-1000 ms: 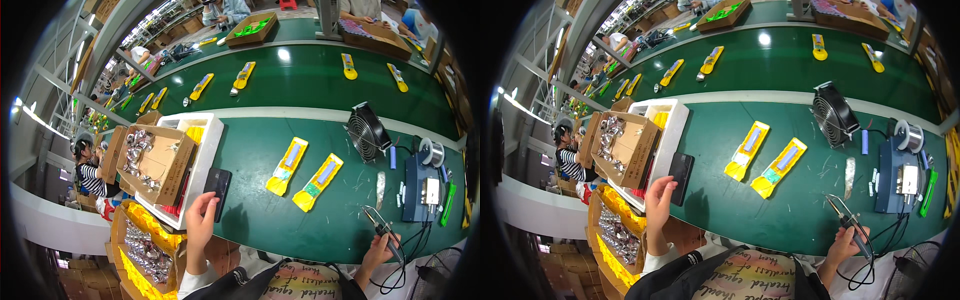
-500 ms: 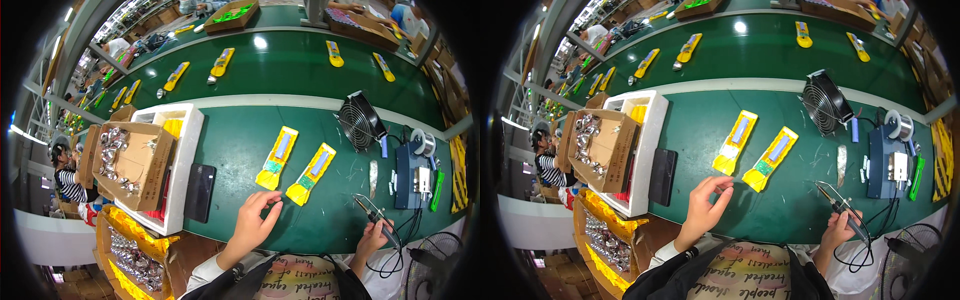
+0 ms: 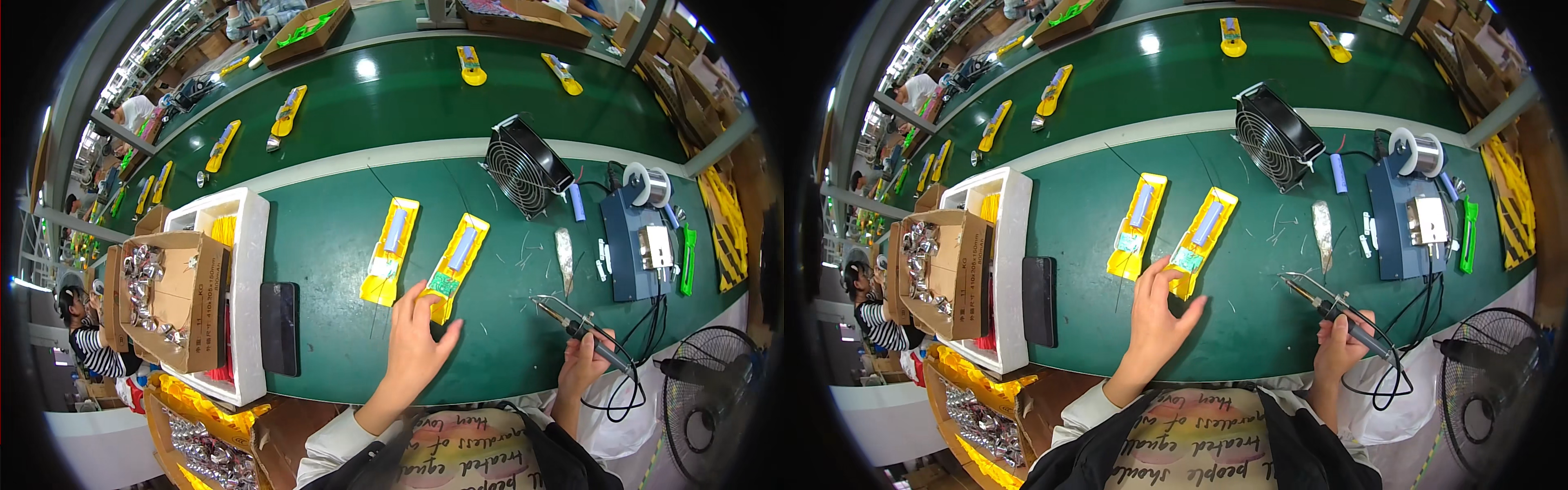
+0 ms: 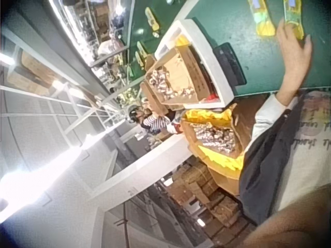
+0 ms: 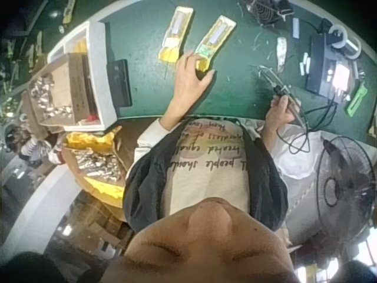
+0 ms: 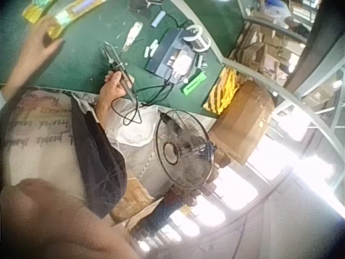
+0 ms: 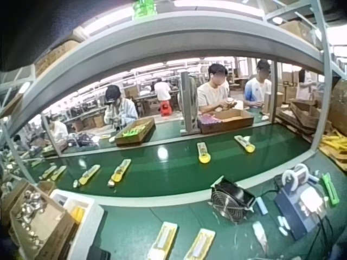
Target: The person takes flashlight assemblies from a conveyor belt, solders wires to their circuit boards using a soldering iron, and places the assembled flashlights back onto the conveyor belt.
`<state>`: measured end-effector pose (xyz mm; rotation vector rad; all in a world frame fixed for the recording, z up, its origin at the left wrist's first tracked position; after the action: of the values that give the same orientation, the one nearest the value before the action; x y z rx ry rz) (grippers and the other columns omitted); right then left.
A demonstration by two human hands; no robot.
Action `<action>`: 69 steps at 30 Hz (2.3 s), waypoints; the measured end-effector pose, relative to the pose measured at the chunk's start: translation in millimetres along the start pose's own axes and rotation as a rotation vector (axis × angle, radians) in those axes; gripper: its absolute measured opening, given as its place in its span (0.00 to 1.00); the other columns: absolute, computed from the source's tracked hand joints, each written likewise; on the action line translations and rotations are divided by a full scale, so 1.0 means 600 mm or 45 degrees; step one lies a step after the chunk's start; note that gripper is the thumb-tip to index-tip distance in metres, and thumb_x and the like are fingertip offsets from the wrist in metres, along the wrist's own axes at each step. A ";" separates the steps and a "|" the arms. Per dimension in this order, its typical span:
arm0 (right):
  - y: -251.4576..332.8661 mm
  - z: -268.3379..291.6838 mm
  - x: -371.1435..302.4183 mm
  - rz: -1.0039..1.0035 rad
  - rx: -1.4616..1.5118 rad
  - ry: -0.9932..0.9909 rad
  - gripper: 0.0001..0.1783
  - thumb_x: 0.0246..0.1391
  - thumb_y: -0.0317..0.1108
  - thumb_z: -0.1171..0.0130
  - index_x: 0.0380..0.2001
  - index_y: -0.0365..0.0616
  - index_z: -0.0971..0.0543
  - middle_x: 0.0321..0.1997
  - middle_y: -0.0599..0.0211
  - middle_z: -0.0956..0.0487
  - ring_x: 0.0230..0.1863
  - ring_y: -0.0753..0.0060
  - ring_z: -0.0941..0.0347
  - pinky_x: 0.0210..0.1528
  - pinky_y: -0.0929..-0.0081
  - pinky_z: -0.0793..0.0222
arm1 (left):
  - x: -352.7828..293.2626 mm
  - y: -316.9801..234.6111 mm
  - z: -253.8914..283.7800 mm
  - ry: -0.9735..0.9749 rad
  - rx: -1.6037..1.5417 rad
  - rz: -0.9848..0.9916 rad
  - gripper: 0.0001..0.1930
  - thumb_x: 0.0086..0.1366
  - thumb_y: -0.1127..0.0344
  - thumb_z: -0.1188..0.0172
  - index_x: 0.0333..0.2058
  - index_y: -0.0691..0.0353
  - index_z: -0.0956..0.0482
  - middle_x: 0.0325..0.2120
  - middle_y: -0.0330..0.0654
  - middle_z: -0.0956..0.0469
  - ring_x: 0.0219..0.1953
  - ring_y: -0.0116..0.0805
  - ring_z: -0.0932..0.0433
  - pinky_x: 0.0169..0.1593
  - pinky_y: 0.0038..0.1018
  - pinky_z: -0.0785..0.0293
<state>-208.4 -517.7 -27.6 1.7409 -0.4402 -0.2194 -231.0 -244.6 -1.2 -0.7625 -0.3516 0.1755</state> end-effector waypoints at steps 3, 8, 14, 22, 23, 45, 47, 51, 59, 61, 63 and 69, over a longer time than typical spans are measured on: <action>0.001 0.000 -0.001 0.013 0.032 0.023 0.06 0.47 0.25 0.53 0.28 0.40 0.38 0.18 0.65 0.32 0.13 0.83 0.38 0.13 0.90 0.42 | -0.005 -0.002 0.002 -0.030 -0.026 0.001 0.16 0.41 0.70 0.37 0.31 0.62 0.32 0.40 0.49 0.33 0.42 0.46 0.34 0.44 0.33 0.37; 0.001 0.006 -0.006 0.041 0.021 0.063 0.07 0.47 0.27 0.52 0.29 0.39 0.38 0.18 0.66 0.32 0.13 0.82 0.38 0.13 0.89 0.42 | -0.044 0.000 0.011 0.007 0.013 0.016 0.17 0.40 0.70 0.36 0.31 0.62 0.31 0.40 0.48 0.33 0.41 0.45 0.33 0.43 0.32 0.37; 0.021 -0.004 -0.013 0.101 0.026 0.161 0.07 0.48 0.28 0.53 0.31 0.41 0.38 0.20 0.71 0.35 0.16 0.85 0.39 0.16 0.91 0.44 | -0.081 0.000 0.038 0.016 -0.077 0.017 0.18 0.40 0.69 0.36 0.32 0.61 0.30 0.40 0.46 0.33 0.41 0.43 0.34 0.44 0.31 0.37; 0.021 -0.024 -0.016 0.023 0.088 0.263 0.08 0.47 0.28 0.52 0.30 0.40 0.38 0.21 0.70 0.36 0.16 0.85 0.40 0.17 0.91 0.44 | -0.058 0.020 0.074 -0.170 -0.301 0.133 0.09 0.47 0.75 0.43 0.31 0.66 0.28 0.30 0.45 0.28 0.32 0.36 0.29 0.36 0.25 0.34; 0.020 -0.024 -0.017 0.039 0.086 0.259 0.08 0.47 0.28 0.52 0.31 0.40 0.38 0.22 0.71 0.36 0.17 0.85 0.40 0.17 0.92 0.44 | -0.055 0.031 0.085 -0.224 -0.349 0.193 0.09 0.48 0.77 0.45 0.31 0.67 0.28 0.28 0.45 0.28 0.29 0.32 0.29 0.34 0.23 0.33; 0.006 -0.027 -0.018 -0.041 -0.052 0.129 0.09 0.52 0.33 0.53 0.35 0.41 0.35 0.21 0.73 0.36 0.19 0.87 0.41 0.17 0.92 0.49 | 0.108 0.477 0.719 -0.422 1.066 0.791 0.44 0.38 0.41 0.39 0.53 0.54 0.43 0.48 0.66 0.45 0.51 0.57 0.42 0.53 0.37 0.44; 0.008 -0.028 -0.021 -0.010 -0.086 0.170 0.08 0.52 0.32 0.53 0.34 0.41 0.36 0.20 0.73 0.36 0.18 0.88 0.41 0.16 0.92 0.49 | 0.133 0.498 0.692 -0.300 1.149 1.037 0.45 0.36 0.38 0.40 0.53 0.51 0.42 0.51 0.70 0.55 0.50 0.65 0.44 0.53 0.39 0.44; 0.006 -0.033 -0.035 0.003 -0.188 0.134 0.06 0.51 0.31 0.54 0.32 0.42 0.36 0.18 0.73 0.35 0.16 0.88 0.42 0.15 0.93 0.50 | 0.143 0.496 0.683 -0.494 1.383 0.915 0.34 0.43 0.46 0.41 0.49 0.55 0.38 0.50 0.72 0.55 0.49 0.64 0.42 0.46 0.40 0.35; 0.000 -0.039 -0.033 -0.080 -0.134 0.115 0.05 0.51 0.30 0.54 0.30 0.42 0.36 0.17 0.73 0.36 0.15 0.88 0.42 0.15 0.92 0.48 | 0.137 0.477 0.678 -0.441 1.336 0.715 0.27 0.41 0.61 0.40 0.43 0.59 0.34 0.40 0.65 0.41 0.42 0.62 0.37 0.45 0.39 0.36; -0.003 -0.040 -0.024 -0.091 -0.102 0.126 0.08 0.48 0.31 0.50 0.30 0.40 0.36 0.18 0.70 0.34 0.14 0.86 0.41 0.14 0.90 0.46 | 0.140 0.486 0.679 -0.293 1.269 0.638 0.26 0.39 0.63 0.41 0.42 0.60 0.33 0.39 0.64 0.39 0.40 0.60 0.35 0.45 0.37 0.35; -0.001 -0.034 -0.024 -0.107 -0.081 0.066 0.08 0.48 0.31 0.50 0.31 0.40 0.36 0.17 0.70 0.35 0.13 0.86 0.41 0.14 0.91 0.46 | 0.136 0.482 0.682 -0.168 1.198 0.555 0.25 0.38 0.65 0.41 0.40 0.62 0.32 0.37 0.63 0.37 0.39 0.58 0.34 0.44 0.36 0.35; -0.003 -0.019 -0.020 -0.125 0.032 0.054 0.08 0.49 0.30 0.51 0.32 0.40 0.36 0.19 0.71 0.34 0.16 0.86 0.39 0.14 0.91 0.46 | 0.115 0.360 0.706 -0.482 1.219 0.206 0.18 0.36 0.69 0.42 0.31 0.68 0.29 0.29 0.52 0.32 0.28 0.45 0.33 0.34 0.34 0.35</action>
<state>-214.8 -502.2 -28.3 1.7906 -0.3281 -0.2478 -331.1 201.1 147.6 0.2004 -0.5031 0.5937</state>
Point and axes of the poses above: each hand's wrist, its own x-axis towards the middle knuckle, its own z-axis out of the back of the hand, y = z × x, the point moved 6 cm from there along x, towards the middle knuckle
